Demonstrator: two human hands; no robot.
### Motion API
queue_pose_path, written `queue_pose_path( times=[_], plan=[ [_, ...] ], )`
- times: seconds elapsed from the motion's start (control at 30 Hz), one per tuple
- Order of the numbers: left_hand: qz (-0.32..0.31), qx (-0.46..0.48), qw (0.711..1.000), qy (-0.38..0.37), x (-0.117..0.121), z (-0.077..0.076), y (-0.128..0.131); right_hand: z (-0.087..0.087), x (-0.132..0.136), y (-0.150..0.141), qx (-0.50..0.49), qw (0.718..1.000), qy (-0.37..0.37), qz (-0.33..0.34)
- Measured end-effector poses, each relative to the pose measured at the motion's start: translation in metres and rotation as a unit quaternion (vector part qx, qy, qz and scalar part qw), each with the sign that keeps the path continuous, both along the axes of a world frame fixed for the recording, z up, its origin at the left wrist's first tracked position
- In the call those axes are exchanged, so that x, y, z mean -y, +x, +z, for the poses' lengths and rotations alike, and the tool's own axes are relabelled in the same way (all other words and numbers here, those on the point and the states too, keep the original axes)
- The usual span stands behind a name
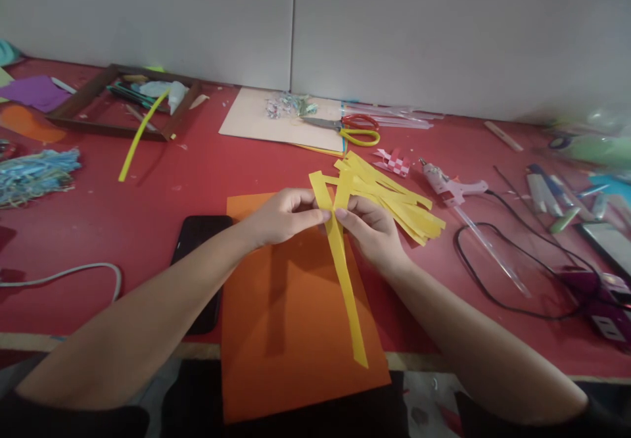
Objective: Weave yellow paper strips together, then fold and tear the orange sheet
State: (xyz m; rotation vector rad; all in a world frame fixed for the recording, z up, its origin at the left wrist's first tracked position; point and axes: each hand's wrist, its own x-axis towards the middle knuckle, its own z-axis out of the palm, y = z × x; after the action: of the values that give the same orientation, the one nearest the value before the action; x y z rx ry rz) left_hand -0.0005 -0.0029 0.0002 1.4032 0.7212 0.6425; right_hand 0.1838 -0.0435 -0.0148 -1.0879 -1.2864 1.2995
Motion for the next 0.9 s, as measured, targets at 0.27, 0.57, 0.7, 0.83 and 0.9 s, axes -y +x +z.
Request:
queue_pose_path(
  times=[0.27, 0.57, 0.7, 0.83, 0.9],
  plan=[
    [0.009, 0.012, 1.000, -0.001, 0.0002, 0.0020, -0.0002, 0.0009, 0.0004, 0.0009, 0.019, 0.998, 0.048, -0.027],
    [-0.002, -0.050, 0.999, -0.006, 0.0027, 0.0023, -0.0025, 0.0010, -0.0002, 0.0000, 0.025, 0.998, 0.044, -0.046],
    [-0.018, -0.080, 0.997, 0.011, 0.0026, 0.0021, -0.0024, -0.0019, -0.0005, 0.0013, 0.003, 0.999, 0.021, -0.049],
    [-0.010, -0.066, 0.998, 0.009, 0.0014, 0.0040, -0.0015, -0.0023, -0.0003, 0.0019, -0.018, 0.999, 0.008, -0.026],
    [-0.011, -0.035, 0.999, 0.009, 0.0009, 0.0026, -0.0013, -0.0011, 0.0002, 0.0013, -0.017, 1.000, 0.000, -0.019]
  ],
)
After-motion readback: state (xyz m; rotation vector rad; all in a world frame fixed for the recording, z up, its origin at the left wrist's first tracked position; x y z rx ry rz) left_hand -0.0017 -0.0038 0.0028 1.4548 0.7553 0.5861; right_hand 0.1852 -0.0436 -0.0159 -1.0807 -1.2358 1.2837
